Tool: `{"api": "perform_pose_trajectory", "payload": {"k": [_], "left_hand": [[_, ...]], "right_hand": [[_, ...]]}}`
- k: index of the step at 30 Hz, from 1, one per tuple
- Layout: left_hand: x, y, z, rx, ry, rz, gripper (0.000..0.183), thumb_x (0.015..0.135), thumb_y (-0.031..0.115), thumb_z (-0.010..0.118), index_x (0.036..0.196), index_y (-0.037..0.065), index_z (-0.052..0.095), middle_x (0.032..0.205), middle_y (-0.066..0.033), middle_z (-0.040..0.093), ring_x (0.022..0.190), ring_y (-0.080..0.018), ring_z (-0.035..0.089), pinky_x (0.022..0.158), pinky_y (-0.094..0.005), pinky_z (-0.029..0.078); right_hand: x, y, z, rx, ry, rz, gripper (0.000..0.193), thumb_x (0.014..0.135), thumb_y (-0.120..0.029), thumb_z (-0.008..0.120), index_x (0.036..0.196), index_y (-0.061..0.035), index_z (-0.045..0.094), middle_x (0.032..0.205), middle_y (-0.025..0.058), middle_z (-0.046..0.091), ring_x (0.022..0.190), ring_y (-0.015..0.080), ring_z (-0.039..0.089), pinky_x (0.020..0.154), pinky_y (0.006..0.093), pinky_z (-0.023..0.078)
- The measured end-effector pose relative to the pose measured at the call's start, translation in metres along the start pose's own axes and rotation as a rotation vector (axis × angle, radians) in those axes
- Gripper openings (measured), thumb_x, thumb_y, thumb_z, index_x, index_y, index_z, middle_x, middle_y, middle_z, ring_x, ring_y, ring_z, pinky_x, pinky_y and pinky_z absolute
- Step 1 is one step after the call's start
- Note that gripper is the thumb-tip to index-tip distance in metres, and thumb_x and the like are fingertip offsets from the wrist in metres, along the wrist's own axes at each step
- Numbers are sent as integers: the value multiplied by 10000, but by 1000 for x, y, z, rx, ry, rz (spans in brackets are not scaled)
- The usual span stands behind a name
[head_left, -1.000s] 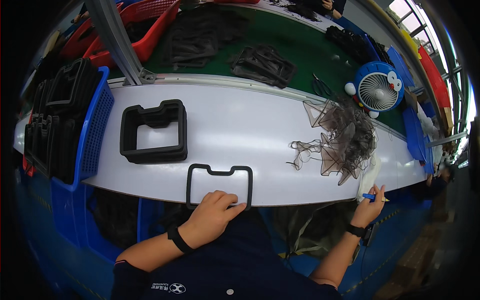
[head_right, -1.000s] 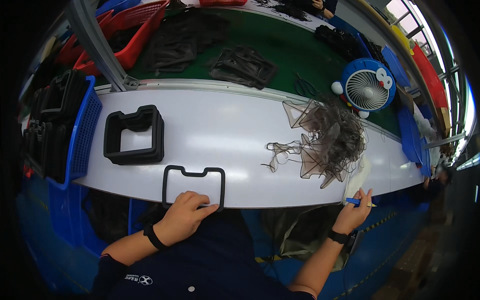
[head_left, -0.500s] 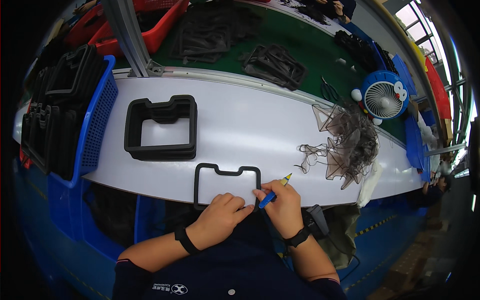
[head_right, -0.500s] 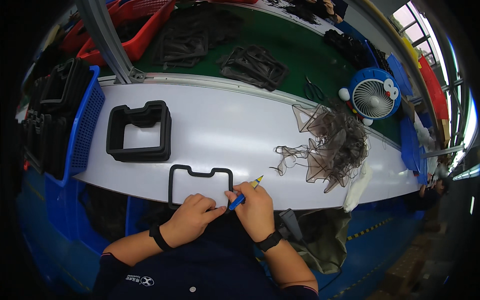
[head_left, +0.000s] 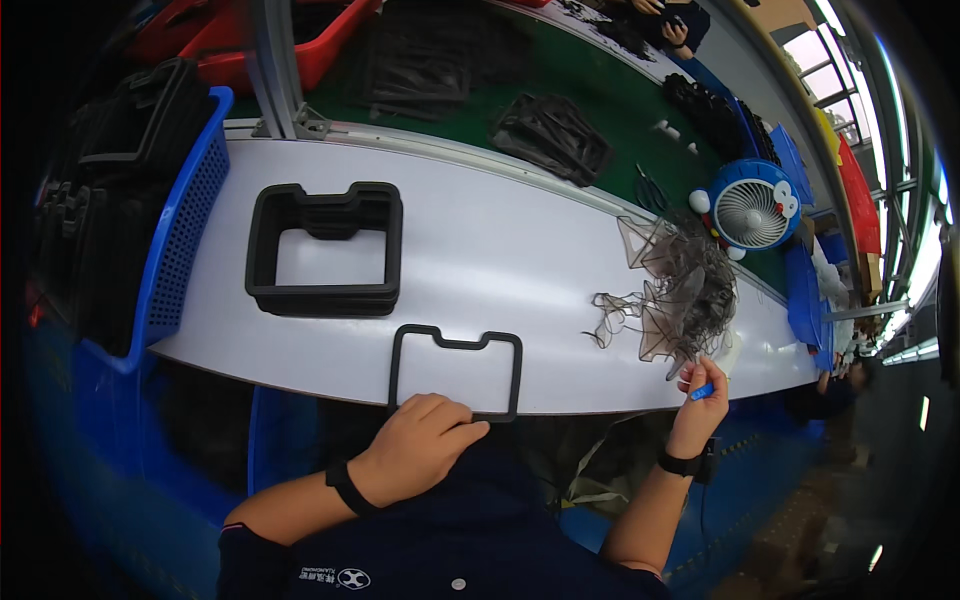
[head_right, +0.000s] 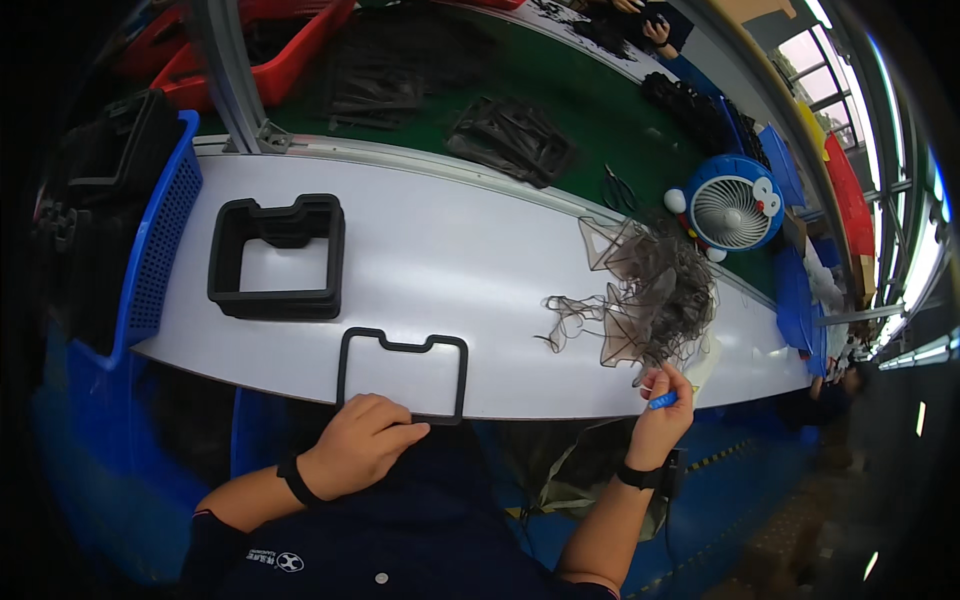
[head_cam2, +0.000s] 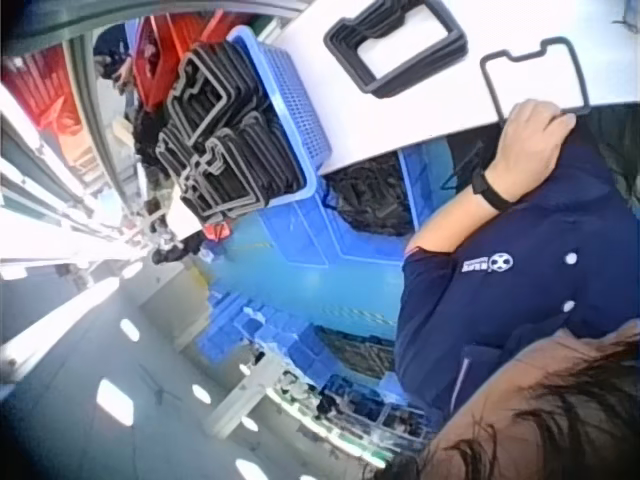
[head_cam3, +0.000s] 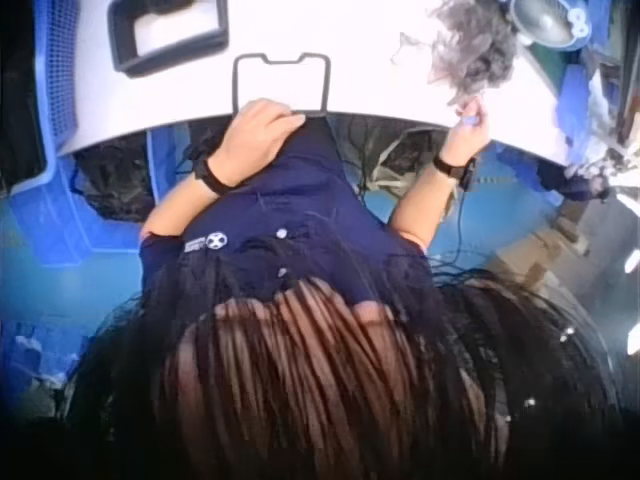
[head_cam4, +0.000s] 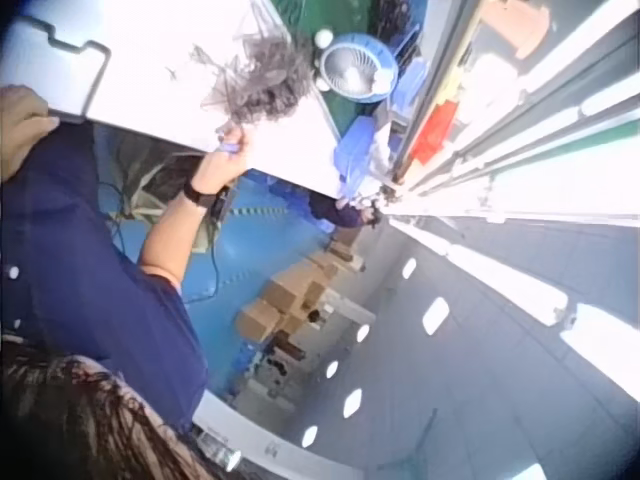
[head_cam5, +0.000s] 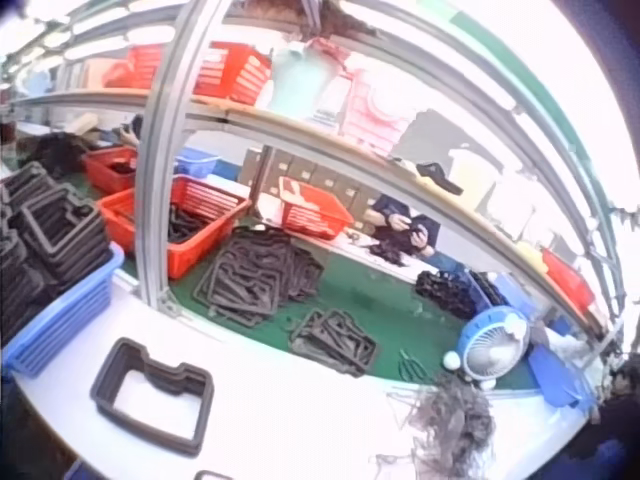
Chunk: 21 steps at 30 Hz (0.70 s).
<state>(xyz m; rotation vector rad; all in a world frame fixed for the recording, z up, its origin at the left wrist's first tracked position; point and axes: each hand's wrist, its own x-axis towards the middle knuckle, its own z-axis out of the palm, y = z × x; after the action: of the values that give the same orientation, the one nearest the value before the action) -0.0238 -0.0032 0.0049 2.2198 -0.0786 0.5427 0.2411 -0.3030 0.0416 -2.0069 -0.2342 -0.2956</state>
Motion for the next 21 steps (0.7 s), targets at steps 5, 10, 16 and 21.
{"api": "perform_pose_trajectory", "payload": {"k": [5, 10, 16, 21], "left_hand": [[-25, -5, -32, 11, 239, -234, 143, 748, 31, 789, 869, 45, 713, 819, -76, 621, 743, -263, 585, 678, -365, 474], [-45, -13, -38, 12, 354, -475, 60, 875, 11, 673, 929, -13, 687, 852, -110, 597, 796, -240, 583, 729, -327, 464], [-39, -18, -33, -31, 323, -492, 83, 892, -11, 638, 965, -31, 674, 873, -118, 599, 818, -240, 583, 757, -316, 460], [-43, -29, -32, 20, 336, -474, 125, 892, -28, 607, 999, -27, 673, 882, -126, 599, 828, -249, 582, 763, -329, 461]], "right_hand": [[50, 109, -117, -272, 376, 288, 192, 964, -214, 680, 1056, -45, 669, 892, 53, 712, 786, 117, 646, 679, 248, 529], [36, 175, -120, -705, 421, 103, 224, 893, -243, 744, 870, -33, 668, 854, 133, 703, 771, 266, 652, 735, 392, 512], [26, 158, -102, -841, 396, 5, 166, 902, -167, 713, 920, -39, 610, 866, 188, 656, 835, 385, 631, 734, 453, 494], [17, 134, -119, -776, 101, -50, 248, 876, -153, 742, 1089, -62, 653, 930, 156, 688, 902, 344, 663, 782, 425, 513]]}}
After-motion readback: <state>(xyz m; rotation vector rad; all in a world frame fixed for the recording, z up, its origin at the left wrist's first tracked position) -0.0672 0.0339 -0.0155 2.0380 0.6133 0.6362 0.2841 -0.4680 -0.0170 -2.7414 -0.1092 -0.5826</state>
